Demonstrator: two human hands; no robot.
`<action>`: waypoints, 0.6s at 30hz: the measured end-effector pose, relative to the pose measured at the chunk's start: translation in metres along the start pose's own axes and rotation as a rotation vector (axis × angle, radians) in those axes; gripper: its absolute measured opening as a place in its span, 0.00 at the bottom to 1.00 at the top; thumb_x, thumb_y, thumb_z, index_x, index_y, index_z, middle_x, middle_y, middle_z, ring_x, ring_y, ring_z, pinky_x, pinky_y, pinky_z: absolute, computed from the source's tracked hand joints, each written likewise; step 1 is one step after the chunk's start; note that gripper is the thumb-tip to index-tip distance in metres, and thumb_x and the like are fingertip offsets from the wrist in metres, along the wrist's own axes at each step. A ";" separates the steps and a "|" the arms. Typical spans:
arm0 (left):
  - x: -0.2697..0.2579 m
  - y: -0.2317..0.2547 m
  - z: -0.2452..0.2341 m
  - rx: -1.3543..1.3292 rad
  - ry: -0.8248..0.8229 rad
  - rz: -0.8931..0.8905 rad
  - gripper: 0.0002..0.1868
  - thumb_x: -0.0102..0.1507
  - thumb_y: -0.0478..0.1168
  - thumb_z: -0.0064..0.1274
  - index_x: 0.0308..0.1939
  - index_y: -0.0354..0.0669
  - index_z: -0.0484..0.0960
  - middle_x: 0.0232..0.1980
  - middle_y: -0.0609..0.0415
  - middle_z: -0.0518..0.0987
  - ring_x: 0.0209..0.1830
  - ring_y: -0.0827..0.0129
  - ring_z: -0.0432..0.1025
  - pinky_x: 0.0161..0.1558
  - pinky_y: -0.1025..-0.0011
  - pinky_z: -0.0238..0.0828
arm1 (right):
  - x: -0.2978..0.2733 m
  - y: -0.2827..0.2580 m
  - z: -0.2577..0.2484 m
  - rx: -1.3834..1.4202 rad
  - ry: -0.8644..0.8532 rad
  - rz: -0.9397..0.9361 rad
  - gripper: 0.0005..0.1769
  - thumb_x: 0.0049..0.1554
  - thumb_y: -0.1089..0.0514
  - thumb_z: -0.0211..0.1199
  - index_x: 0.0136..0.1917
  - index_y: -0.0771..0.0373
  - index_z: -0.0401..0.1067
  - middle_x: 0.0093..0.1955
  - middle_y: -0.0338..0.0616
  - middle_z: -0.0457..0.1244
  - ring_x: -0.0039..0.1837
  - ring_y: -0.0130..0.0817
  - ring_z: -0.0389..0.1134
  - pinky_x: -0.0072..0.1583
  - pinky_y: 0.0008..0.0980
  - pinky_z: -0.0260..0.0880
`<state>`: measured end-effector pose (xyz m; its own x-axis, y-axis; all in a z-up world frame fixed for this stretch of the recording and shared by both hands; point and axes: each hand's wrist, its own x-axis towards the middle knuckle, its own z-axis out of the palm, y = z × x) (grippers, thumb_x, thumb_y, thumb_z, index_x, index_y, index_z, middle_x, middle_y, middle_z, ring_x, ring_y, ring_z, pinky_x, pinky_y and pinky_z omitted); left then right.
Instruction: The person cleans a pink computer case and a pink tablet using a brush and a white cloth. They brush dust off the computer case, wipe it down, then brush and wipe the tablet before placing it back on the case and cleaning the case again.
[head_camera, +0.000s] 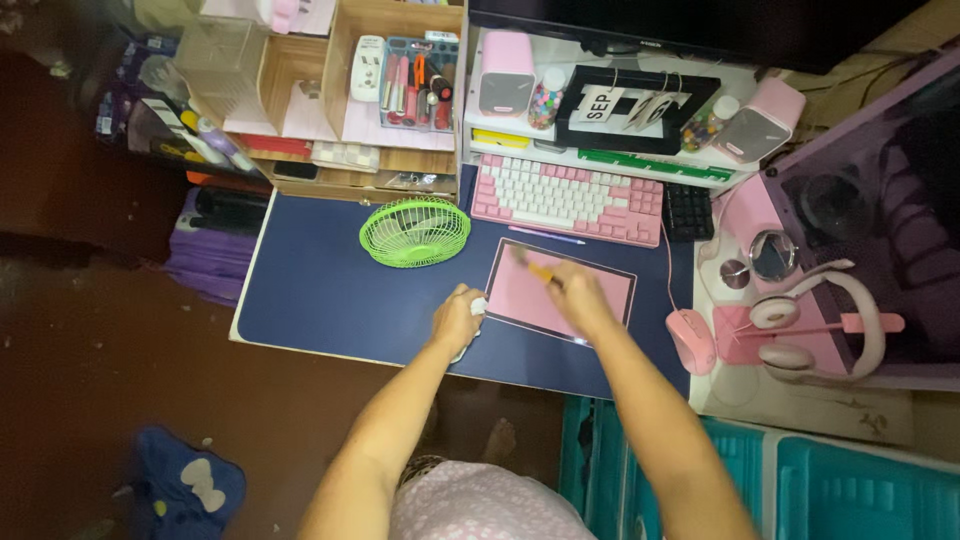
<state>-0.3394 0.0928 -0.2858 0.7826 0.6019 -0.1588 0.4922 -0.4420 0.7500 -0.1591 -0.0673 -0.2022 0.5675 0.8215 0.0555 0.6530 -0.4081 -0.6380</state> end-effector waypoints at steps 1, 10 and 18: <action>-0.001 0.001 0.000 0.000 0.001 -0.010 0.18 0.55 0.35 0.64 0.50 0.48 0.84 0.50 0.52 0.78 0.52 0.51 0.75 0.52 0.57 0.72 | -0.008 0.001 0.005 0.028 -0.074 0.024 0.16 0.53 0.64 0.66 0.56 0.64 0.78 0.48 0.55 0.69 0.49 0.49 0.71 0.53 0.41 0.71; 0.003 -0.005 0.005 0.016 -0.001 0.023 0.16 0.57 0.34 0.61 0.48 0.47 0.84 0.51 0.52 0.78 0.51 0.50 0.75 0.51 0.56 0.72 | -0.021 0.026 0.007 -0.200 0.264 0.067 0.09 0.58 0.63 0.66 0.53 0.63 0.79 0.47 0.52 0.70 0.51 0.50 0.71 0.55 0.44 0.71; 0.014 0.000 0.005 -0.026 -0.018 0.004 0.16 0.56 0.33 0.59 0.48 0.48 0.86 0.51 0.51 0.79 0.51 0.49 0.75 0.51 0.56 0.72 | -0.065 0.019 0.009 0.205 0.196 0.324 0.13 0.54 0.60 0.66 0.53 0.64 0.78 0.41 0.50 0.70 0.43 0.48 0.72 0.48 0.45 0.71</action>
<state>-0.3267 0.0979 -0.2917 0.7916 0.5879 -0.1668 0.4787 -0.4269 0.7672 -0.1882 -0.1248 -0.2244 0.8247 0.5641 -0.0407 0.3230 -0.5289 -0.7848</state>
